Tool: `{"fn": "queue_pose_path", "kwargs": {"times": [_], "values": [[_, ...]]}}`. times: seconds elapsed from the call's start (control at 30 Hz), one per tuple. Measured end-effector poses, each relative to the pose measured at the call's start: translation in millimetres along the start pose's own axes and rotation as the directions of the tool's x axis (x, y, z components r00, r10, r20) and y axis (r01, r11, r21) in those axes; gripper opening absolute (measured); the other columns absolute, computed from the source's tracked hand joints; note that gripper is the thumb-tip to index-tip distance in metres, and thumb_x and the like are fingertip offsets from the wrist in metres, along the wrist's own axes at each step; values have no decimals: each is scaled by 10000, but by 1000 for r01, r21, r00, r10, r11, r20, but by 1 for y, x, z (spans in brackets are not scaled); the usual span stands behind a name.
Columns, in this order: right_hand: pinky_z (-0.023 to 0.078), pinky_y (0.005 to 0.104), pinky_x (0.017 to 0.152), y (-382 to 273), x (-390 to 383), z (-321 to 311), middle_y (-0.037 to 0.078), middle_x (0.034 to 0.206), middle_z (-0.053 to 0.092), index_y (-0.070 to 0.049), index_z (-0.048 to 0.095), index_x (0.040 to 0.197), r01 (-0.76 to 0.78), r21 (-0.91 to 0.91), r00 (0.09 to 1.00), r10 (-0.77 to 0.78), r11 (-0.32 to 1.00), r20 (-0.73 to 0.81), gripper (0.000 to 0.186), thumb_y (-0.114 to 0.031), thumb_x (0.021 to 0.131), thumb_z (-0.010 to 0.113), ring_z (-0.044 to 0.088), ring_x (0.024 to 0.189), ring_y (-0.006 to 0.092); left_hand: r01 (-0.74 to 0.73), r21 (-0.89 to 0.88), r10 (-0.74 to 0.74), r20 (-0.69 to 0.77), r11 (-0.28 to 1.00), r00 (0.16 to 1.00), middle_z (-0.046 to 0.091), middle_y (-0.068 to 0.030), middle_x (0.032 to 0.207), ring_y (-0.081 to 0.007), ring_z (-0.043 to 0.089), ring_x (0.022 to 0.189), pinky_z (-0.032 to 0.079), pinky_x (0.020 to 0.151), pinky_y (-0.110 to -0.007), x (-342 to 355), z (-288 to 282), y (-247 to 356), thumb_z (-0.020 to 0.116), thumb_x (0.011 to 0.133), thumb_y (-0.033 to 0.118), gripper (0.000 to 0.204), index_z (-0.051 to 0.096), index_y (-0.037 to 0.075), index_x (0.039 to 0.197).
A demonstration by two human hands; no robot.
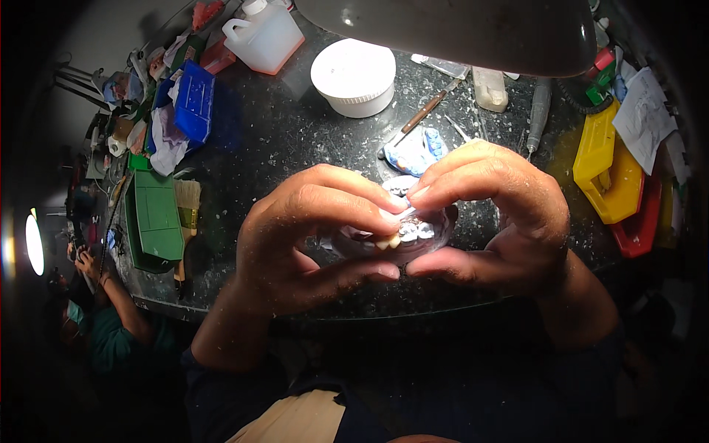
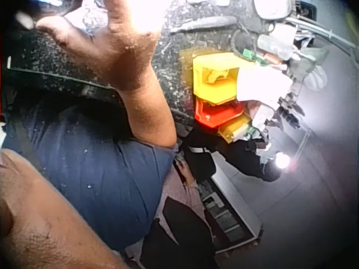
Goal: The person holds a plaster model with a dental prosthetic and uses a carving tool to remove and shape wax around the teeth. They rotate the model by hand to reach different sections and occasionally pick up small prosthetic pieces.
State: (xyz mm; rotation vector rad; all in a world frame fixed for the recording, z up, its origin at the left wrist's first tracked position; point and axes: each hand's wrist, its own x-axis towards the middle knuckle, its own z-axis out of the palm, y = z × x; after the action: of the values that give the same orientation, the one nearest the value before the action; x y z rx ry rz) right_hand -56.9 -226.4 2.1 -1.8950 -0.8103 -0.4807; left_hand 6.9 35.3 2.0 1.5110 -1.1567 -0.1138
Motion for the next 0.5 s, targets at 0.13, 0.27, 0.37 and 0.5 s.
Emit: {"fn": "queue_pose_path", "kwargs": {"times": [0.13, 0.27, 0.37, 0.5], "values": [[603, 354, 840, 0, -1, 1, 137, 1042, 803, 2, 753, 1127, -42, 77, 999, 42, 996, 3, 516, -188, 736, 1029, 774, 969, 255, 79, -74, -80, -11, 994, 997, 772, -143, 1158, -215, 750, 1046, 602, 862, -319, -3, 2, 2, 994, 750, 55, 497, 753, 42, 1185], [608, 360, 837, -1, -1, 1, 135, 1026, 806, 5, 756, 1111, -57, 100, 998, 57, 993, 7, 509, -188, 729, 1031, 779, 950, 261, 72, -122, -75, -20, 990, 997, 777, -145, 1130, -210, 749, 1032, 596, 888, -332, -3, 3, -1, 997, 743, 56, 507, 754, 17, 1186], [612, 366, 831, 0, 0, 2, 136, 1018, 806, 7, 757, 1104, -46, 95, 999, 46, 994, -4, 509, -192, 725, 1033, 781, 936, 264, 91, -121, -94, -20, 988, 995, 779, -146, 1119, -209, 750, 1030, 595, 896, -337, -3, 1, 3, 997, 744, 59, 506, 756, 10, 1185], [614, 368, 827, 0, -1, 1, 140, 1011, 806, 6, 758, 1109, -27, 73, 1000, 26, 997, 4, 518, -202, 723, 1034, 783, 924, 268, 104, -142, -107, -13, 984, 994, 783, -147, 1107, -209, 751, 1034, 597, 888, -335, -3, 2, 3, 996, 743, 58, 502, 758, 9, 1182]]}}
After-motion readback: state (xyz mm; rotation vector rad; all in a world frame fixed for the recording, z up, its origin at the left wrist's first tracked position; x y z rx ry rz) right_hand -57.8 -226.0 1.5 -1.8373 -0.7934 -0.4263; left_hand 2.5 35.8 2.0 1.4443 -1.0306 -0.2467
